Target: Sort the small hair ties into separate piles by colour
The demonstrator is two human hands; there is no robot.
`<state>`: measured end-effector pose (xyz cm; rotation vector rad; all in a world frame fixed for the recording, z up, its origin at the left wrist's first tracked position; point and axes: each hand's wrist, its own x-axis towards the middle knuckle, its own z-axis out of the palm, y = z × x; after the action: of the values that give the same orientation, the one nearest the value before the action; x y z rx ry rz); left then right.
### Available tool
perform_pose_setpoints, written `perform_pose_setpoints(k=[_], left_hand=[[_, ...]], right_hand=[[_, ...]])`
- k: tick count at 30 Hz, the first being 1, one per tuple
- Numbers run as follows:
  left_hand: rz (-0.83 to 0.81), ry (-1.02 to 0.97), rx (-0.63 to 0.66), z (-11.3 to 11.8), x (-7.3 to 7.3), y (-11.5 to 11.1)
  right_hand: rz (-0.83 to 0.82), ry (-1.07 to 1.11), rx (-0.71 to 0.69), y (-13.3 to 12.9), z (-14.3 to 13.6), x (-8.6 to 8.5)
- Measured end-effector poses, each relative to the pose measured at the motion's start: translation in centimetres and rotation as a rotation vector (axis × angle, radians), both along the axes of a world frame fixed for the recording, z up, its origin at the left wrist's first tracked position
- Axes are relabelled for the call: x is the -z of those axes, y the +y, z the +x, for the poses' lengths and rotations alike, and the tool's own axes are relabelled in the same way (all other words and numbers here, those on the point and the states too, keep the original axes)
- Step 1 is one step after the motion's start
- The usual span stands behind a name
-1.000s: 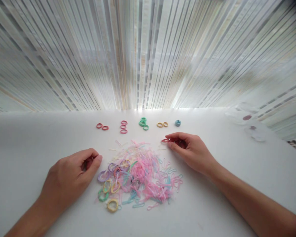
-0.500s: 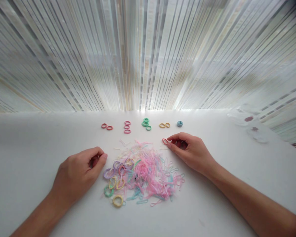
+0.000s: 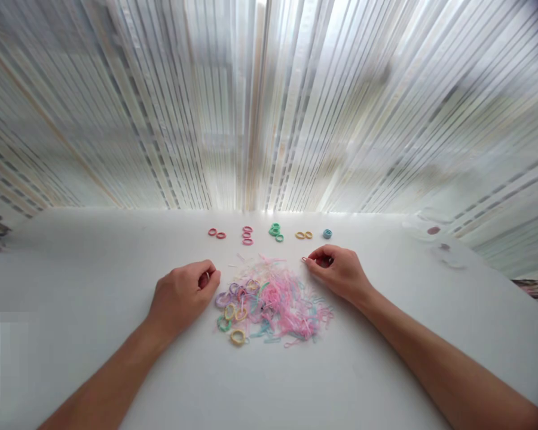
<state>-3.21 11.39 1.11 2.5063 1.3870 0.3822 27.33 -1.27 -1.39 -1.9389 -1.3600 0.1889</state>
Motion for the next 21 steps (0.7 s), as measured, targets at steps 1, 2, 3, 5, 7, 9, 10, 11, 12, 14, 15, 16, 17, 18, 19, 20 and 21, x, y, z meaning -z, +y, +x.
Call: perform_pose_setpoints(k=[1,2,3,5,7,9,10,11,12,14,15,16,17,18,19,20,21], left_hand=[[0.005,-0.004,0.003,0.0,0.1,0.0],[0.009,-0.006,0.007,0.0,0.1,0.1],[0.015,-0.009,0.009,0.0,0.2,0.1],[0.020,-0.014,0.014,-0.1,0.3,0.2],[0.021,-0.018,0.017,-0.1,0.3,0.1],[0.022,-0.023,0.016,-0.1,0.2,0.0],[0.020,-0.024,0.014,-0.1,0.1,0.0],[0.019,-0.027,0.013,-0.1,0.1,-0.1],[0.016,-0.032,0.014,-0.1,0.0,-0.2],[0.014,-0.045,0.021,-0.1,0.0,-0.2],[0.014,-0.052,0.025,-0.1,0.0,-0.3],[0.015,-0.057,0.027,-0.1,0.0,-0.3],[0.016,-0.061,0.029,-0.1,0.1,-0.3],[0.015,-0.062,0.028,-0.2,0.1,-0.3],[0.016,-0.061,0.027,-0.2,0.2,-0.3],[0.016,-0.059,0.027,-0.2,0.2,-0.3],[0.016,-0.056,0.029,-0.2,0.2,-0.3]], right_hand=[[0.013,0.020,0.016,0.0,0.0,0.1],[0.024,0.049,0.029,-0.1,0.1,0.2],[0.034,0.085,0.039,-0.1,0.2,0.3],[0.059,0.178,0.050,-0.2,0.4,0.4],[0.082,0.279,0.053,-0.4,0.5,0.4],[0.095,0.354,0.059,-0.5,0.4,0.1],[0.101,0.379,0.064,-0.5,0.2,-0.2],[0.107,0.396,0.067,-0.4,0.0,-0.6],[0.112,0.408,0.063,-0.2,-0.3,-1.1],[0.115,0.415,0.025,0.5,-1.2,-2.3],[0.108,0.406,-0.011,1.1,-1.6,-3.0],[0.096,0.386,-0.052,2.0,-2.2,-3.7],[0.065,0.353,-0.098,2.9,-2.7,-4.4],[0.050,0.305,-0.127,4.1,-3.4,-5.0],[0.027,0.249,-0.148,5.4,-4.0,-5.4],[0.004,0.198,-0.172,6.7,-4.7,-5.8],[-0.010,0.161,-0.197,8.2,-5.4,-6.1]])
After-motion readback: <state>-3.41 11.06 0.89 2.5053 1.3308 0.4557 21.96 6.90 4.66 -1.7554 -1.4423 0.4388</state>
